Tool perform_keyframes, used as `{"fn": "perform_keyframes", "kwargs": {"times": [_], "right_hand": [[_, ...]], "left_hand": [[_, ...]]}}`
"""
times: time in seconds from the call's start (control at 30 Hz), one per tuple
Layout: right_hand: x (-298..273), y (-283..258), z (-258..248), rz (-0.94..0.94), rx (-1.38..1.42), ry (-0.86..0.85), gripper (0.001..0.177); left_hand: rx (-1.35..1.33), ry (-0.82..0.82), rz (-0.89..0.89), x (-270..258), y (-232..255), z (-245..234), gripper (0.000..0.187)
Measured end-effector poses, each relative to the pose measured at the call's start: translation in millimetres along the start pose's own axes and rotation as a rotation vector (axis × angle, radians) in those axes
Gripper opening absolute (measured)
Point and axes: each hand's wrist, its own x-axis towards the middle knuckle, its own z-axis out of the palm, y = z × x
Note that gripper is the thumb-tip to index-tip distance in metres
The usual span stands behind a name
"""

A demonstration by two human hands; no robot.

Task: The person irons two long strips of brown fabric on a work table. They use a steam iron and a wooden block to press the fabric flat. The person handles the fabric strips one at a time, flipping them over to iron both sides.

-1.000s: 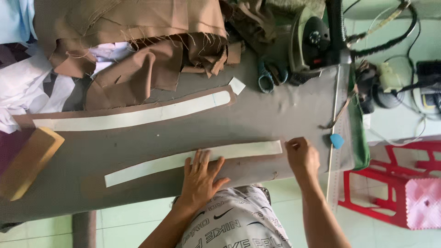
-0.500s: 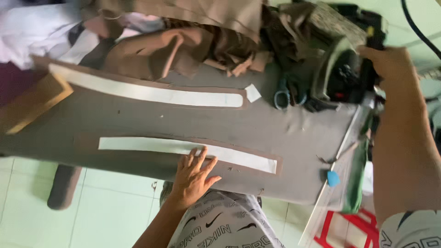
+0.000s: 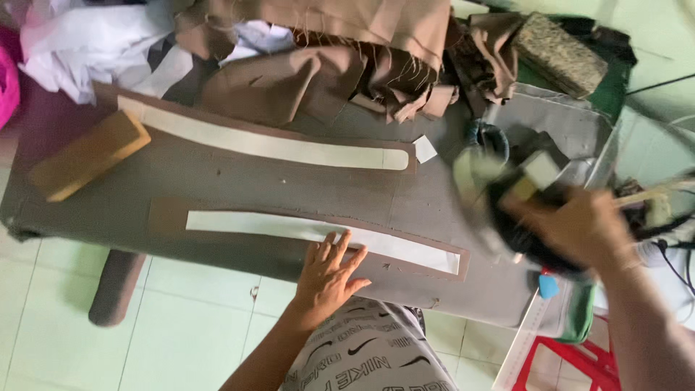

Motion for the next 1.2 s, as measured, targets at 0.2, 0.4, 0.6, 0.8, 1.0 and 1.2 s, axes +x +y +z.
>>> {"fn": "perform_keyframes", "kwargs": {"times": [0.2, 0.4, 0.6, 0.8, 1.0, 1.2], "right_hand": [[-54.6, 14.1, 106.4, -0.598, -0.238, -0.150, 0.053], [-56.4, 3.3, 144.4, -0.504, -0.416, -0.223, 0.049], [-52.2, 4.9, 150.8, -0.438, -0.465, -0.187, 0.045], [-56.8, -0.2, 143.7, -0.545, -0.397, -0.129, 0.026], [-64.4, -15.4, 133.4, -0.371, -0.490, -0.229, 0.033], [-63.7, -15.1, 133.1, -0.420, -0.487, -0.228, 0.032]], "left_hand": [[-0.131, -0.148, -0.006, 7.7, -5.0, -13.9, 0.060], [-0.107, -0.123, 0.002, 6.7, -12.6, -6.5, 0.063], [-0.218, -0.056, 0.016, -5.6, -23.6, -1.8, 0.076], [0.049, -0.067, -0.170, -34.5, -51.3, 4.4, 0.112], [0.113, 0.106, -0.164, -40.5, -55.3, -9.5, 0.099], [0.117, 0.072, -0.184, -40.2, -53.1, -10.8, 0.093]]}}
